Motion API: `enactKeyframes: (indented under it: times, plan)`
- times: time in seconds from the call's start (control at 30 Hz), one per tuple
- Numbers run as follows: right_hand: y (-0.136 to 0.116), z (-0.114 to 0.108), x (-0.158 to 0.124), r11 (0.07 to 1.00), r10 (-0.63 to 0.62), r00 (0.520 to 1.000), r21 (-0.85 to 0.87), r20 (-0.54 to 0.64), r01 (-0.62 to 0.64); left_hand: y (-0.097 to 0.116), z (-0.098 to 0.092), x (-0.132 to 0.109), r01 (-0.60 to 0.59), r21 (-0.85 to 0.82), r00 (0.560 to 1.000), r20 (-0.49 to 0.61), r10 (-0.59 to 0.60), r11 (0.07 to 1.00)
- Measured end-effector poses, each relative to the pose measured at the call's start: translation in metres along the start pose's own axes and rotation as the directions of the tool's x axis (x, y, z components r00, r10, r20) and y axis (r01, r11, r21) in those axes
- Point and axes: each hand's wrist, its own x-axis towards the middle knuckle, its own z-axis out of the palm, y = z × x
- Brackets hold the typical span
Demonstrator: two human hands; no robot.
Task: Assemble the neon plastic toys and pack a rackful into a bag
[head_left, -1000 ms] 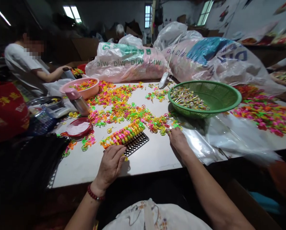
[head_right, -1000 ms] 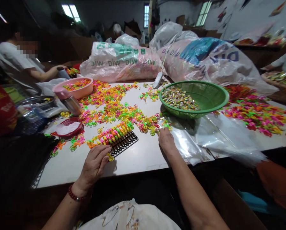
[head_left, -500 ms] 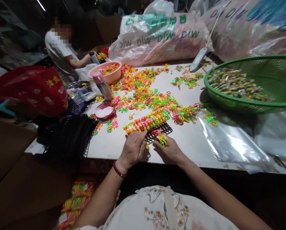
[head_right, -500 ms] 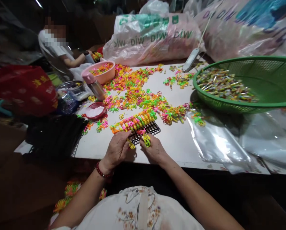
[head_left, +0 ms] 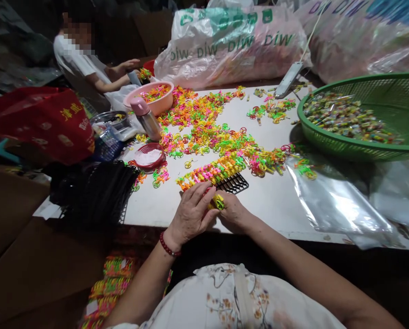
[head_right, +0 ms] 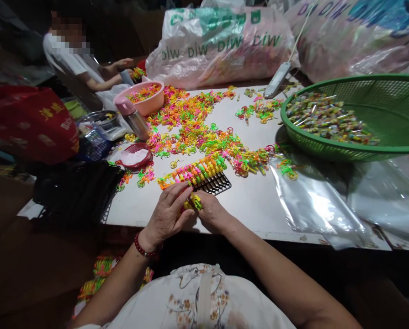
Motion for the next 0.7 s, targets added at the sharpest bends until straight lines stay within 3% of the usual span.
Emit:
enactKeyframes:
  times: [0.23, 0.4, 0.57, 0.63, 0.7]
  plan:
    - [0.013, -0.010, 0.018, 0.997, -0.009, 0.975, -0.078, 0.220, 0.027, 0.004, -0.003, 0.007, -0.014, 0.149, 0.996, 0.088, 0.001, 0.989]
    - [0.007, -0.008, 0.022, 0.996, -0.030, 0.977, -0.076, 0.212, 0.047, 0.010, -0.003, 0.010, 0.026, 0.214, 0.995, 0.093, -0.047, 0.976]
    - [-0.003, -0.016, 0.004, 0.996, 0.053, 0.994, -0.073, 0.095, -0.046, 0.006, -0.001, 0.011, -0.042, 0.252, 0.997, 0.077, 0.024, 0.967]
    - [0.000, -0.035, -0.010, 0.989, 0.115, 0.993, -0.087, -0.038, -0.118, 0.003, -0.001, 0.011, -0.069, 0.262, 0.995, 0.083, 0.049, 0.963]
    - [0.011, -0.065, -0.023, 0.956, 0.202, 0.949, -0.163, -0.244, -0.245, 0.001, -0.002, 0.009, -0.093, 0.259, 0.993, 0.090, 0.072, 0.961]
